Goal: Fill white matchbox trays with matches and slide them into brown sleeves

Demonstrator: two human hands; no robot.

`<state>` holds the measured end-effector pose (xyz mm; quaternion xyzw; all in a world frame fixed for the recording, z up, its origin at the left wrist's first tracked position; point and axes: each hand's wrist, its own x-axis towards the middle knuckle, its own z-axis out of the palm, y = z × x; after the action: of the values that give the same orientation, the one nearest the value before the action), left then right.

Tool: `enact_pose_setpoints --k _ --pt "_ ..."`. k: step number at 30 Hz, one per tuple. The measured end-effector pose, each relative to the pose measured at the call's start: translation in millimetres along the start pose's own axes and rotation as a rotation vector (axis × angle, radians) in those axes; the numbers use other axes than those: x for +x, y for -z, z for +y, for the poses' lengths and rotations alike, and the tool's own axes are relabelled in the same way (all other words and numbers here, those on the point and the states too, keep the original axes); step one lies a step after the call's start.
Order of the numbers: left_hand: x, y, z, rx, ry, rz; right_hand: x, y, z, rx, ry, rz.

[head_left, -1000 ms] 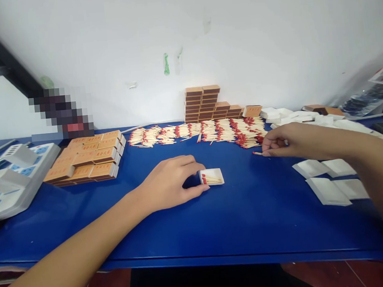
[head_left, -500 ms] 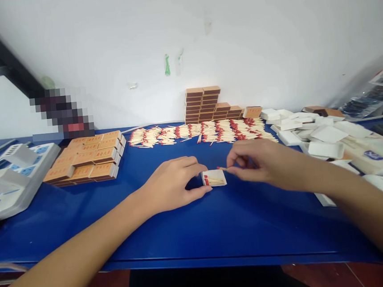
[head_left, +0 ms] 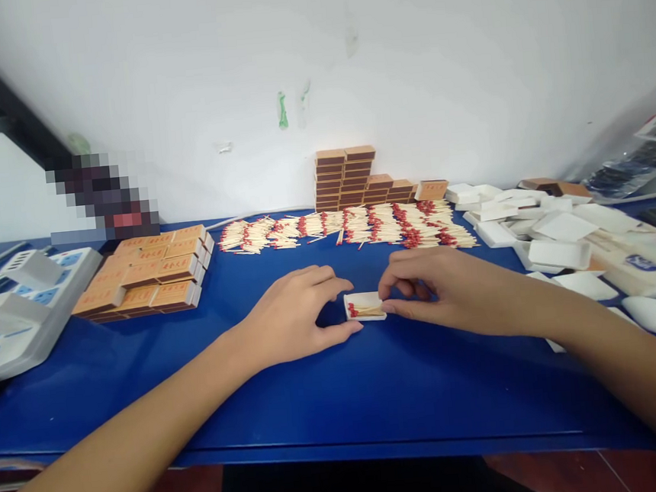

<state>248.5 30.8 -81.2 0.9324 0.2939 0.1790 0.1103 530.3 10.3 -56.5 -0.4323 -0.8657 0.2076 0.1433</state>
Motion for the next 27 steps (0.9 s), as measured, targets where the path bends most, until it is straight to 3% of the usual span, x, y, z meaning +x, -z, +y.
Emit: enact_pose_setpoints --k 10,16,18,21,27 --pt "0.0 0.5 -0.2 -0.026 -0.005 -0.016 5.2 -14.4 -6.0 0.025 0.015 0.017" --pt "-1.4 1.9 1.5 -0.036 0.014 -0.011 11.9 0.6 40.2 -0.179 -0.108 0.347" --pt "-1.7 2.2 2.5 -0.033 0.014 -0.011 15.2 4.3 57.3 -0.272 -0.134 0.397" --pt "-2.5 2.5 3.6 -0.038 0.010 -0.016 20.8 4.9 71.2 -0.322 -0.135 0.383" --pt "-4.9 3.5 3.3 -0.031 0.000 -0.001 32.9 -2.6 71.3 -0.309 -0.120 0.328"
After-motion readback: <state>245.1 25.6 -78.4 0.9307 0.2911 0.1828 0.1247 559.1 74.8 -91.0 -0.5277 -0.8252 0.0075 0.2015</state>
